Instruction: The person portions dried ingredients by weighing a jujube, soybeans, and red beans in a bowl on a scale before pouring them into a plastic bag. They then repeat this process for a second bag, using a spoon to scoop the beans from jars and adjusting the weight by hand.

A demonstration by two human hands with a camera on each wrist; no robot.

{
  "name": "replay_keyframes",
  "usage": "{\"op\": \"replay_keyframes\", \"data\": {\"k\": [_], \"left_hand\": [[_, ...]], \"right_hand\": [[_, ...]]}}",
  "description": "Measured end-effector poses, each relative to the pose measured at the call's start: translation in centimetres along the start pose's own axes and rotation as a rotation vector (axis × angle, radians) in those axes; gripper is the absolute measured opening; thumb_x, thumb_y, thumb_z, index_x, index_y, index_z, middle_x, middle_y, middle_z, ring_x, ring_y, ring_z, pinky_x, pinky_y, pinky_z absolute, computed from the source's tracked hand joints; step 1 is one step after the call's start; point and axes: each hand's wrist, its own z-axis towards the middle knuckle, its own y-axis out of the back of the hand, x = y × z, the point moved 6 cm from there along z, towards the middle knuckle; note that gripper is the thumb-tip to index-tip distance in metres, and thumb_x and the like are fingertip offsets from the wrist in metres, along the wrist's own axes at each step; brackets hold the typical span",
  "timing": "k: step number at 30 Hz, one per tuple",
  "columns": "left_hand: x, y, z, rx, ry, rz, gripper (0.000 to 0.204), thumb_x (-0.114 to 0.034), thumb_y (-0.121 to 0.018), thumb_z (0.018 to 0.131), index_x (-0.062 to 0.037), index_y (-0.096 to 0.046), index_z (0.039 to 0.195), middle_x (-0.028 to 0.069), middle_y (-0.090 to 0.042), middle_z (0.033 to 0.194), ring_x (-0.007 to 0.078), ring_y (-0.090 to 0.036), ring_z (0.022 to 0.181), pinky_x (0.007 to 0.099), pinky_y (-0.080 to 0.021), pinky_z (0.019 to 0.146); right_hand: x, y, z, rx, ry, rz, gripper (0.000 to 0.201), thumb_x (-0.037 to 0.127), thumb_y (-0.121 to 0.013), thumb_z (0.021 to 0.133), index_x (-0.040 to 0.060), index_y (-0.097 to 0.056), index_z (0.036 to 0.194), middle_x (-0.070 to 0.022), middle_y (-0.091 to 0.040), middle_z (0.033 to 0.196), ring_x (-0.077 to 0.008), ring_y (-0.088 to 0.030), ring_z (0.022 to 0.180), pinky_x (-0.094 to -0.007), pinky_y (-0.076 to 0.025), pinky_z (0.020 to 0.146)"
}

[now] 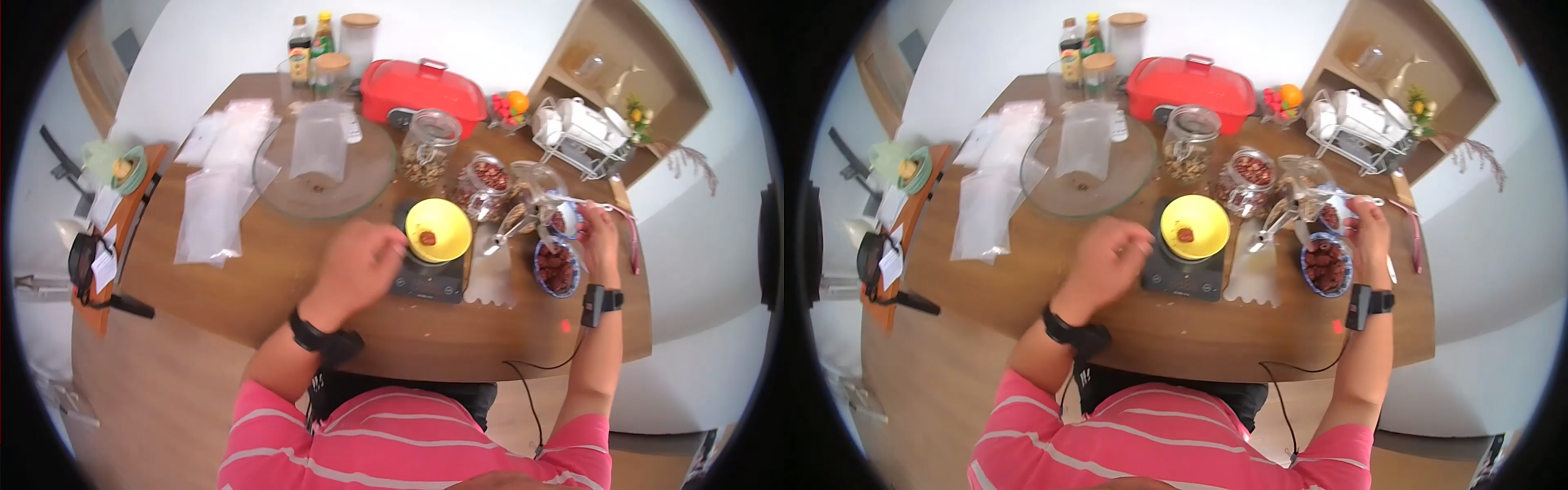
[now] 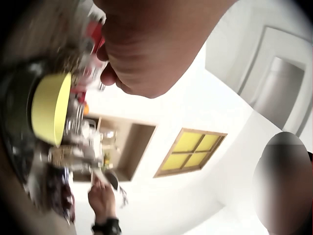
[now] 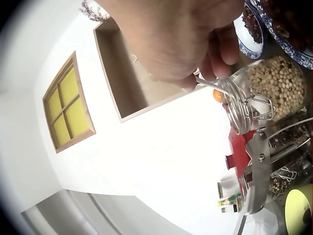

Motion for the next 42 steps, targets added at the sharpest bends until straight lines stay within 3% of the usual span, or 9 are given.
{"op": "replay_keyframes", "data": {"k": [5,10,12,18,21,23,25,31,42], "left_hand": [[7.4,12.5,-2.9,-0.262,0.23,0.56,0.022,-0.016,-0.072,0.09,-0.0052,-0.072,0.109,0.0142,-0.074,0.103,0.0366,-0.067,0.098,0.0465,-0.052,0.085],[11.7,16.2,-8.0,-0.334,0.279,0.874,0.033,-0.019,-0.075,0.087,-0.0041,-0.071,0.116,0.0149,-0.073,0.108,0.0374,-0.065,0.106,0.0488,-0.05,0.092],[13.0,15.7,-9.8,-0.146,0.403,0.767,0.035,-0.019,-0.075,0.087,-0.0038,-0.071,0.118,0.0163,-0.073,0.112,0.0365,-0.065,0.111,0.0482,-0.05,0.094],[10.6,17.5,-12.1,-0.218,0.611,0.615,0.035,-0.018,-0.073,0.088,-0.0054,-0.07,0.121,0.0127,-0.076,0.093,0.0351,-0.071,0.095,0.0478,-0.053,0.085],[10.8,18.9,-9.7,-0.335,0.48,0.808,0.032,-0.019,-0.069,0.091,-0.0105,-0.07,0.122,0.0119,-0.076,0.087,0.0345,-0.072,0.087,0.0486,-0.054,0.079],[10.1,18.9,-5.5,-0.253,0.602,0.756,0.032,-0.02,-0.063,0.093,-0.0172,-0.07,0.124,0.0146,-0.076,0.09,0.0351,-0.072,0.091,0.0508,-0.055,0.078],[12.7,19.1,-2.1,-0.109,0.578,0.835,0.034,-0.02,-0.06,0.093,-0.019,-0.07,0.126,0.0153,-0.076,0.093,0.0356,-0.073,0.093,0.0517,-0.055,0.08],[19.7,17.5,0.0,0.251,0.493,1.07,0.048,-0.016,-0.057,0.089,-0.0222,-0.066,0.136,0.0172,-0.078,0.104,0.0374,-0.075,0.097,0.0518,-0.058,0.083],[17.9,17.7,-0.9,0.316,0.514,1.126,0.033,-0.02,-0.058,0.09,-0.0158,-0.069,0.121,0.0192,-0.077,0.104,0.039,-0.073,0.099,0.0526,-0.057,0.086]], "right_hand": [[-2.0,5.3,-3.9,-0.328,0.22,0.021,0.017,0.023,-0.067,0.104,0.007,-0.067,0.11,0.0044,-0.058,0.083,-0.0031,-0.046,0.065,-0.0207,-0.035,0.054],[-7.3,-3.8,-15.3,-0.021,0.209,-0.05,0.01,0.015,-0.068,0.103,0.0058,-0.063,0.103,0.0023,-0.06,0.081,-0.0045,-0.048,0.058,-0.0209,-0.038,0.051],[-8.6,-7.9,-17.4,0.154,0.106,-0.072,0.01,0.013,-0.069,0.102,0.0054,-0.064,0.104,0.0022,-0.061,0.081,-0.0046,-0.052,0.059,-0.0203,-0.041,0.052],[-7.7,-13.6,-14.6,0.271,0.053,-0.333,0.02,0.019,-0.069,0.102,0.0017,-0.065,0.111,-0.0021,-0.066,0.083,-0.0056,-0.059,0.064,-0.0224,-0.046,0.054],[-8.2,-16.6,-11.6,0.26,0.156,-0.454,0.034,0.03,-0.071,0.101,-0.0006,-0.065,0.116,-0.0064,-0.069,0.085,-0.0096,-0.064,0.065,-0.0247,-0.049,0.055],[-9.9,-17.8,-8.6,0.196,0.286,-0.62,0.049,0.039,-0.072,0.099,-0.0038,-0.064,0.122,-0.0102,-0.071,0.085,-0.0143,-0.066,0.063,-0.0275,-0.051,0.053],[-8.8,-19.9,-9.1,0.329,0.015,-0.55,0.056,0.041,-0.073,0.097,-0.0063,-0.062,0.126,-0.0134,-0.072,0.087,-0.0173,-0.068,0.062,-0.0299,-0.052,0.05],[-7.6,-19.6,-10.8,0.383,-0.093,-0.554,0.035,0.012,-0.061,0.092,-0.0089,-0.064,0.119,-0.0143,-0.071,0.078,-0.02,-0.071,0.06,-0.0326,-0.058,0.053],[-9.7,-13.0,-14.8,0.415,-0.397,-0.12,0.045,0.01,-0.065,0.096,-0.0073,-0.053,0.135,-0.0092,-0.068,0.089,-0.0141,-0.065,0.062,-0.0282,-0.059,0.053]]}}
